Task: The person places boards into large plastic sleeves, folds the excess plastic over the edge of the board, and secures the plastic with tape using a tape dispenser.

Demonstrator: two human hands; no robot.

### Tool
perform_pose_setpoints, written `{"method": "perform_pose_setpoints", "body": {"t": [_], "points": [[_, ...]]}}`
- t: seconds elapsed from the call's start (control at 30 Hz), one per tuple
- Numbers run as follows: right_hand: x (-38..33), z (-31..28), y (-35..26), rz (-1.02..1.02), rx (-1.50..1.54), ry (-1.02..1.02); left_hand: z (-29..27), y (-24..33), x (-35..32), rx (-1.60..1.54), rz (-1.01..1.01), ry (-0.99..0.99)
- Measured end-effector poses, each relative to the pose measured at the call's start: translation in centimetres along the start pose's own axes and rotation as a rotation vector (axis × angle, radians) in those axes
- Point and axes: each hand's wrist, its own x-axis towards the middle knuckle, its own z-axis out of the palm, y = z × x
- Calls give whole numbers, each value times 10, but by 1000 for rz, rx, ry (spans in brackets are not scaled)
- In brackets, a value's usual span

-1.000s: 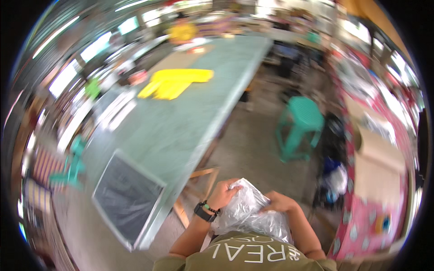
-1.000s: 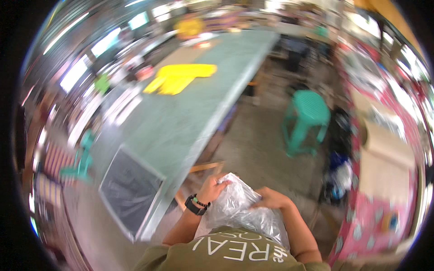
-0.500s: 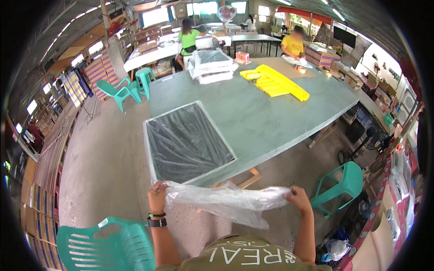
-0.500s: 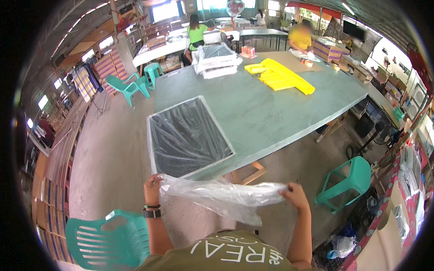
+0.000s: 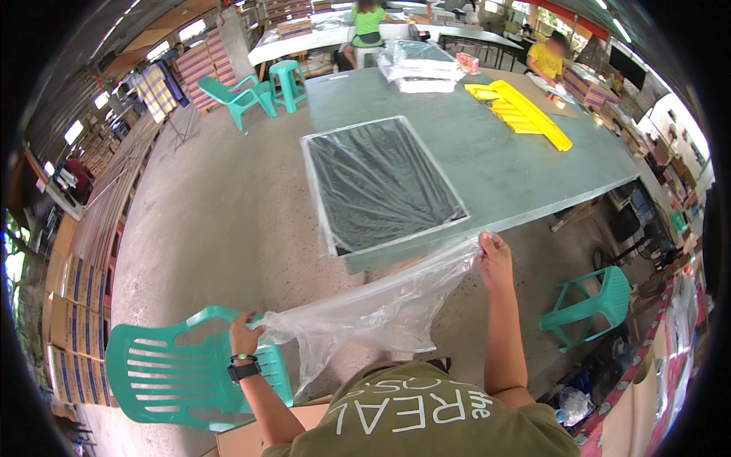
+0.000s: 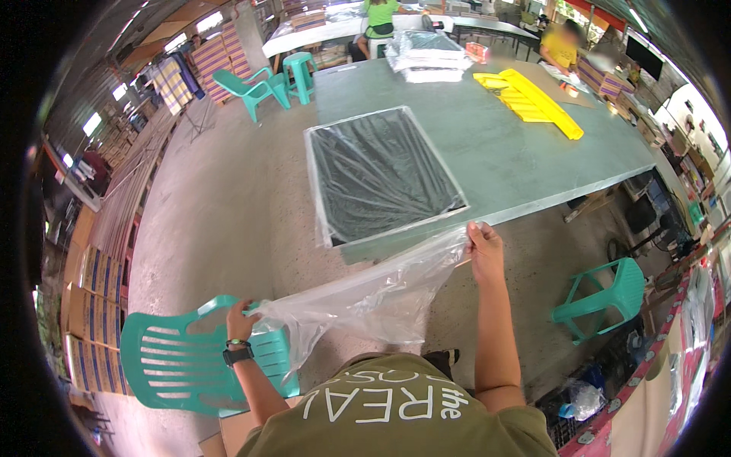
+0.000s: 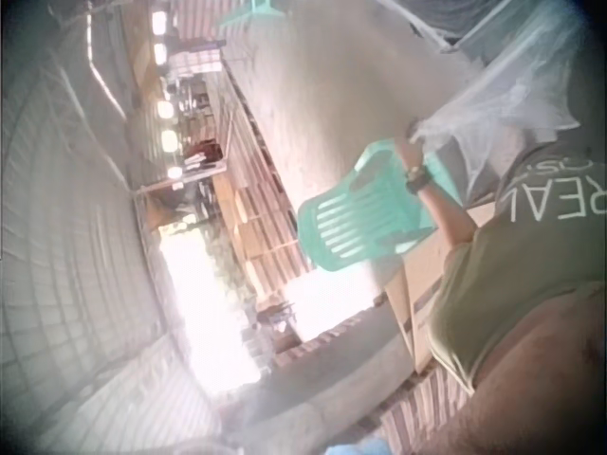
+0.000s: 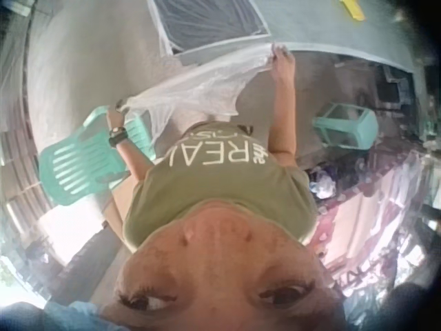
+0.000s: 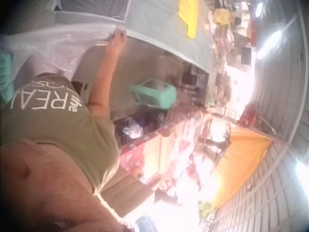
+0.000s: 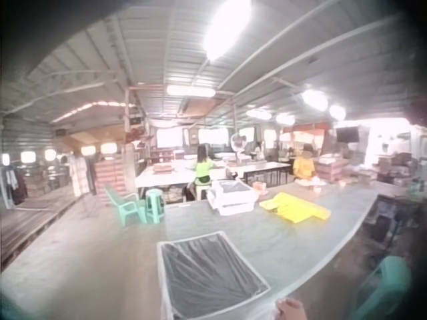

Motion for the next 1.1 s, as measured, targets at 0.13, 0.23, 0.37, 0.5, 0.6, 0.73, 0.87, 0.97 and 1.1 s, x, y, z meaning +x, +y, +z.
{"method": "perform_pose_setpoints", "body": {"t": [0.13, 0.23, 0.37, 0.5, 0.6, 0.73, 0.87, 0.97, 1.1], "points": [[-44, 90, 14, 14, -340, -51, -23, 38, -18, 52, 191, 551], [-81, 140, 34, -22, -456, -481, -3, 131, -28, -312, 584, 235], [-106, 173, 43, 85, -238, -614, 20, 163, -42, -483, 364, -199], [-102, 171, 39, 159, 118, -574, 25, 141, -44, -864, 214, -371], [-120, 177, 38, 140, 12, -557, 24, 140, -52, -1294, 63, -433], [-132, 163, 59, 176, -249, -806, 16, 144, -58, -1459, 54, -399], [-125, 150, 62, 277, -203, -808, -4, 143, -66, -1432, 64, -560], [-131, 156, 60, 210, -271, -818, -5, 141, -70, -1367, 90, -549], [-143, 164, 49, 80, -552, -914, 16, 116, -65, -1059, 127, -178]]}}
